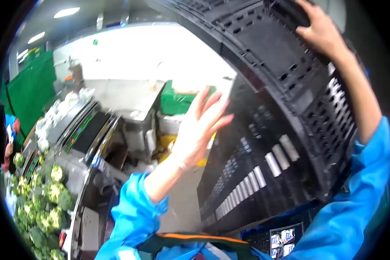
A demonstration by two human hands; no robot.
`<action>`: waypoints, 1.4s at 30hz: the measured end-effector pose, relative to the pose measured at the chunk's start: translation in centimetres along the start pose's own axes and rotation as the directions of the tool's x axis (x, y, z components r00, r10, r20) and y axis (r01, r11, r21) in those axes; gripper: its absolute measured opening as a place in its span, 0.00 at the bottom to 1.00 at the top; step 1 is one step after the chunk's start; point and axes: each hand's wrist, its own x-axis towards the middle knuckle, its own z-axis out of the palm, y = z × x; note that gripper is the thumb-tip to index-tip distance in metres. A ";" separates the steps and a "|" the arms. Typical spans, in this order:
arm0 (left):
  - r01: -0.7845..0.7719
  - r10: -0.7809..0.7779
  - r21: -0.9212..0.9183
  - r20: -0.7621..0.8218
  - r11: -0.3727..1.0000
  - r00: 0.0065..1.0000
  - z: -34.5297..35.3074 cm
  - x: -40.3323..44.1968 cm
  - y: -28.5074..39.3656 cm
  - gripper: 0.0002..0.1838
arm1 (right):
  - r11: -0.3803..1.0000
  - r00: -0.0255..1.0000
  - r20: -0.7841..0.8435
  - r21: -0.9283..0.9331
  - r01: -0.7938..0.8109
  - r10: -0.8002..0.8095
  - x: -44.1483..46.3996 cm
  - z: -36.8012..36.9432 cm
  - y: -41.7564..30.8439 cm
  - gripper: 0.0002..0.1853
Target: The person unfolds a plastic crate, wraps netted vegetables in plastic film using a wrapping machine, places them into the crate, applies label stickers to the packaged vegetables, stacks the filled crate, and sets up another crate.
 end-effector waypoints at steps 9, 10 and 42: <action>-0.628 0.649 0.741 0.602 -0.238 0.464 -11.3 -3.2 14.2 0.22 | 0.921 0.947 0.034 0.245 0.303 -0.321 10.8 8.9 -24.4 0.42; -0.564 0.642 0.789 0.566 -0.242 0.517 -12.7 -2.0 16.0 0.24 | 0.928 0.939 0.100 0.220 0.301 -0.328 11.3 10.5 -26.6 0.44; -0.295 0.349 0.872 0.436 -0.390 0.829 -68.2 36.1 8.2 0.15 | 0.691 0.811 0.561 0.654 -0.309 -0.168 27.4 79.5 -42.8 0.20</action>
